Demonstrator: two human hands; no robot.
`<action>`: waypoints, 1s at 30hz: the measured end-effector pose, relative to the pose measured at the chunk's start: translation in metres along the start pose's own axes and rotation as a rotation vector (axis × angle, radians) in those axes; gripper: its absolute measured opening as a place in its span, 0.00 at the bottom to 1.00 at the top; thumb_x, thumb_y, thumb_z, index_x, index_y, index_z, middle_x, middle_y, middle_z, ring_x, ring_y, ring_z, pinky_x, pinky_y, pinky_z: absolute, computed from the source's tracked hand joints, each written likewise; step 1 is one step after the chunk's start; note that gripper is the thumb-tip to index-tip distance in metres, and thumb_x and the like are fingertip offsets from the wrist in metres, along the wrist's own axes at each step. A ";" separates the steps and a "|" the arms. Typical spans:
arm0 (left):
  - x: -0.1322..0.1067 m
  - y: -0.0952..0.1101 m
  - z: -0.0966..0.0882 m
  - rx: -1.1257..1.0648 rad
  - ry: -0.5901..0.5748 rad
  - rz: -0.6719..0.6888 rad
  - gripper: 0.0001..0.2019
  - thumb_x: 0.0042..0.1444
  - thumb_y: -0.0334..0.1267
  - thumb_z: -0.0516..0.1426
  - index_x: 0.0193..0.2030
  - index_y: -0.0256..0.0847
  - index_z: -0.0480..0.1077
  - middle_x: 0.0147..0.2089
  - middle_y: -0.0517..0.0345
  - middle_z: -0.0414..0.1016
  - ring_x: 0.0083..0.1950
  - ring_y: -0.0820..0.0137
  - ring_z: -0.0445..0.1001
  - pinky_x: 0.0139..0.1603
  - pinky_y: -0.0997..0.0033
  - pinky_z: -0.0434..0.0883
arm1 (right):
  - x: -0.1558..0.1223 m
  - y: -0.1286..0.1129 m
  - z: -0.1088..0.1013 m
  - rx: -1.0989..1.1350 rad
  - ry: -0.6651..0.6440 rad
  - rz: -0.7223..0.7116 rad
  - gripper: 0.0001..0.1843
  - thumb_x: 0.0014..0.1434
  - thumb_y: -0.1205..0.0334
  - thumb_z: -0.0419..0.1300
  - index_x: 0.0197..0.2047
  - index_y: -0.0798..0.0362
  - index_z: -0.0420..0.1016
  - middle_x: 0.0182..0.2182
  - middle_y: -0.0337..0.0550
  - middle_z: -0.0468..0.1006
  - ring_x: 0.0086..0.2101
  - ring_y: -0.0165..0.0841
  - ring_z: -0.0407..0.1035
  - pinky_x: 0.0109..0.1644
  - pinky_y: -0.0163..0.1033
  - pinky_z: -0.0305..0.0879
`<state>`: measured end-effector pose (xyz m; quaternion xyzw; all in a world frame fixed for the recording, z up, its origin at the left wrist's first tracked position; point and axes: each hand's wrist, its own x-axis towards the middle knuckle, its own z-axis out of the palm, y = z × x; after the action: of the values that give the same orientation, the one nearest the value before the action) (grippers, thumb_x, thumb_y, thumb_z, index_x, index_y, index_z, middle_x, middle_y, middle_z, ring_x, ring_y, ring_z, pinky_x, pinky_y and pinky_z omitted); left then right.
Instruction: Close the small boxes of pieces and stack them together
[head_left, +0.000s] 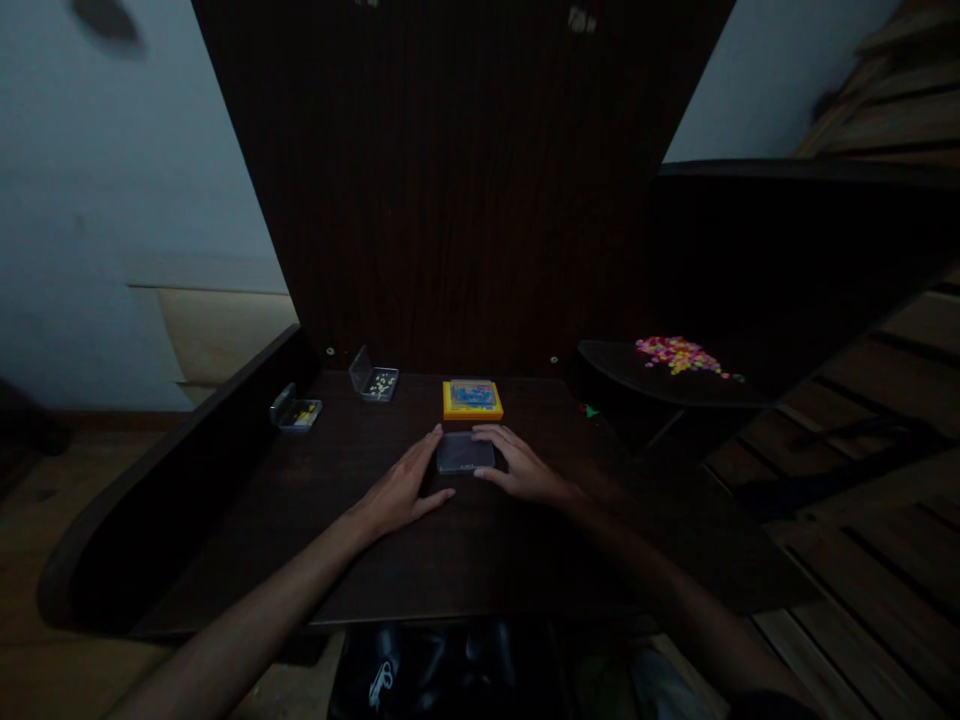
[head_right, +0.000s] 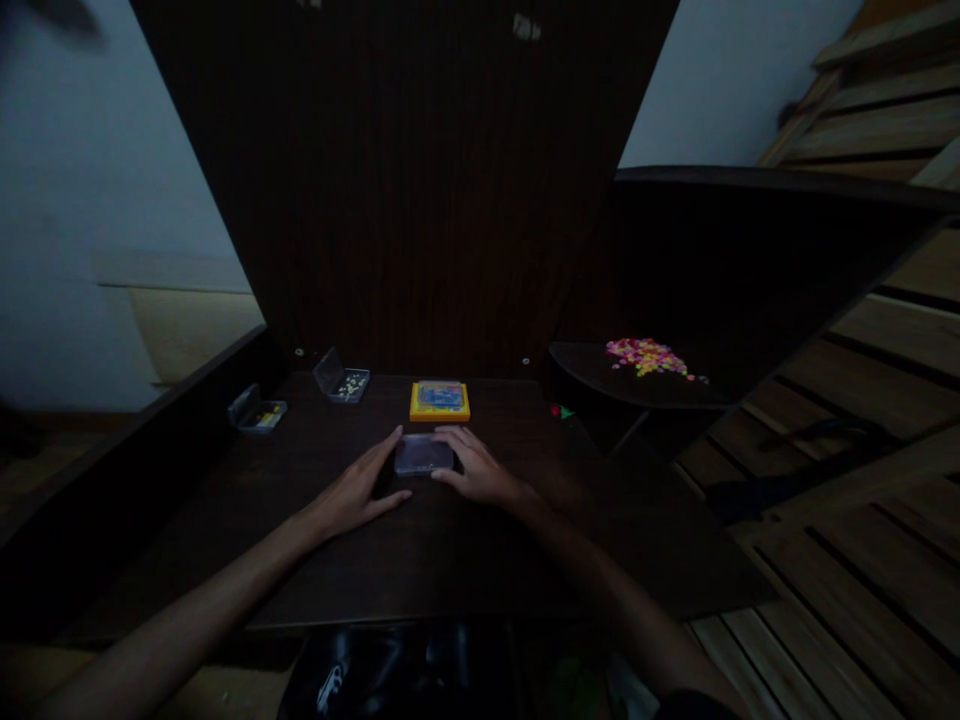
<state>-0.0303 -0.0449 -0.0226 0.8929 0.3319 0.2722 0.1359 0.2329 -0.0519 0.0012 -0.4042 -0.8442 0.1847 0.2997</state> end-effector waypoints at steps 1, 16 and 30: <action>0.000 0.000 0.001 0.004 0.016 -0.034 0.46 0.61 0.48 0.58 0.75 0.39 0.33 0.74 0.38 0.47 0.74 0.57 0.52 0.70 0.51 0.61 | 0.005 0.001 -0.006 -0.015 0.031 0.001 0.25 0.60 0.57 0.64 0.59 0.46 0.68 0.59 0.50 0.68 0.60 0.44 0.62 0.66 0.56 0.57; 0.005 0.004 0.001 0.178 -0.099 -0.118 0.26 0.65 0.48 0.52 0.63 0.31 0.66 0.68 0.38 0.63 0.72 0.52 0.57 0.71 0.46 0.56 | 0.089 0.060 -0.048 -0.110 0.127 -0.047 0.23 0.59 0.62 0.62 0.58 0.52 0.70 0.60 0.53 0.67 0.60 0.44 0.62 0.65 0.55 0.56; 0.007 0.001 0.001 0.176 -0.055 -0.133 0.24 0.64 0.48 0.53 0.62 0.36 0.67 0.66 0.43 0.66 0.69 0.53 0.61 0.69 0.49 0.61 | 0.087 0.078 -0.039 -0.119 0.104 -0.022 0.23 0.61 0.56 0.61 0.58 0.51 0.70 0.61 0.54 0.67 0.60 0.44 0.64 0.64 0.56 0.59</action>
<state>-0.0248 -0.0406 -0.0198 0.8844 0.4093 0.2080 0.0839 0.2605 0.0668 0.0181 -0.4209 -0.8414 0.1096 0.3208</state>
